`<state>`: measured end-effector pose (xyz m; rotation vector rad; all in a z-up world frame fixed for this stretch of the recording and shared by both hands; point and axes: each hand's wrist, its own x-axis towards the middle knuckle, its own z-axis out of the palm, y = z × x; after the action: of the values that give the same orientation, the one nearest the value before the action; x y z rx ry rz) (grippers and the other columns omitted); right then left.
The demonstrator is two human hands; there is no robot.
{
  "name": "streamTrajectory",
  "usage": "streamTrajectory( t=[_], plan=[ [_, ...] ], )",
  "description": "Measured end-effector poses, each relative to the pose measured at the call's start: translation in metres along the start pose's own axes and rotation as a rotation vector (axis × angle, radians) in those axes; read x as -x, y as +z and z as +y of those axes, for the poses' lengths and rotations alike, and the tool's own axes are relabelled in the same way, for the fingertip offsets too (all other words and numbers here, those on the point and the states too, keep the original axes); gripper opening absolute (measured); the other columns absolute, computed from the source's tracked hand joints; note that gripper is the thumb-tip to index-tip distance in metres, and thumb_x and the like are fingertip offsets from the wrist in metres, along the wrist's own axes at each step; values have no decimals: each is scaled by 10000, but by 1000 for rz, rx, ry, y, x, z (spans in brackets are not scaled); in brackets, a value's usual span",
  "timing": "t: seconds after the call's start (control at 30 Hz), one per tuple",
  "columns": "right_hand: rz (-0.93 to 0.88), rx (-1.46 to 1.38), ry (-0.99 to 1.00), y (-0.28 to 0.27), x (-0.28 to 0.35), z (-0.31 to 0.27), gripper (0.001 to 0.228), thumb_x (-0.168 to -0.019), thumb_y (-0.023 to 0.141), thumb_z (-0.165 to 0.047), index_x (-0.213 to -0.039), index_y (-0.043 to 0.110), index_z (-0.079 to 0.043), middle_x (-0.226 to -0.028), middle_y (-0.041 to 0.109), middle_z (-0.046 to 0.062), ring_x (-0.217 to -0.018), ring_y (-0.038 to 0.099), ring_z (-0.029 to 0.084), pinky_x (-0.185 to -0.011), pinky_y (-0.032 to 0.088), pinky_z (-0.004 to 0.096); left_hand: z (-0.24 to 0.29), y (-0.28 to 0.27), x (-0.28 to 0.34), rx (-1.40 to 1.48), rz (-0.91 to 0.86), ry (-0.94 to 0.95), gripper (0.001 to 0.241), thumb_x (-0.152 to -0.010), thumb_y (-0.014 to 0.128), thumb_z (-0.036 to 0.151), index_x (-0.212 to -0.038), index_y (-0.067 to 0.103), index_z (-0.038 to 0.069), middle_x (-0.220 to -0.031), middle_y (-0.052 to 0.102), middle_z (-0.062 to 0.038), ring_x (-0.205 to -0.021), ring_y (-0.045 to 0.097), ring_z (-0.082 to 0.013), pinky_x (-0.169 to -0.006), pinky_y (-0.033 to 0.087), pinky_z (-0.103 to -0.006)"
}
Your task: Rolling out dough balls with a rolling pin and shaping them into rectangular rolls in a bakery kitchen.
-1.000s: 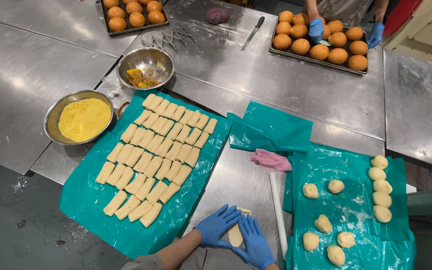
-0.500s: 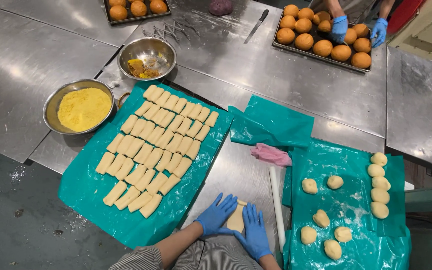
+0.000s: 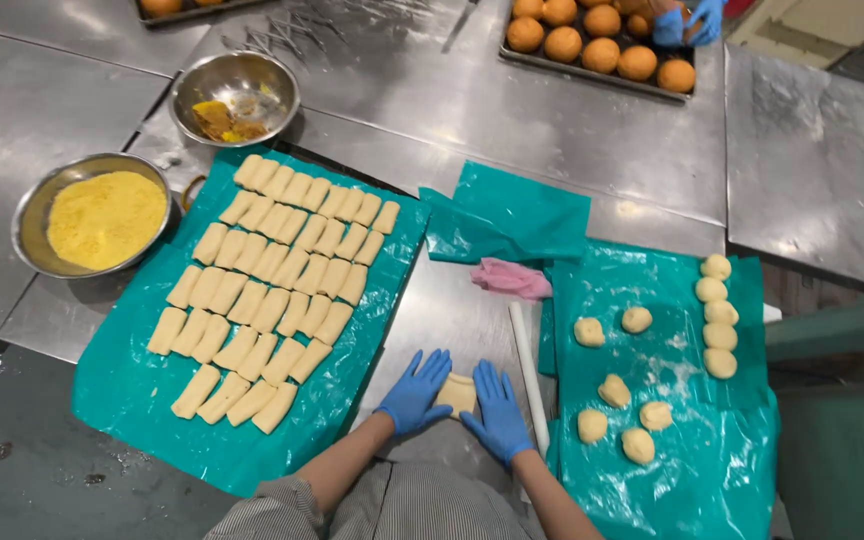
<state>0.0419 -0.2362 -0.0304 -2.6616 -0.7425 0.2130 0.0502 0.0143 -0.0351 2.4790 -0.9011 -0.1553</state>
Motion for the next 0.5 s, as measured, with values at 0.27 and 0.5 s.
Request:
streamTrajectory(
  t=[0.27,0.5],
  plan=[
    [31,-64,3,-15,-7,-10,950,-912,652,-495,-1542,239,84,-1643,226,261,-1548,165,372,-1248,73,507,1,-13,-9,8,-36,-28,966,-914,599,595,-1536,301,-80,-1621,273,-266,-1536,189,-393,-1234,78,-547],
    [121,-36,-26,-14,-9,-8,722,-957,640,-394,-1534,416,-24,-1646,347,175,-1554,230,359,-1256,119,516,-2,-13,-18,1,24,-37,710,-953,590,495,-1497,488,50,-1610,366,-180,-1520,225,-391,-1233,96,-533]
  ],
)
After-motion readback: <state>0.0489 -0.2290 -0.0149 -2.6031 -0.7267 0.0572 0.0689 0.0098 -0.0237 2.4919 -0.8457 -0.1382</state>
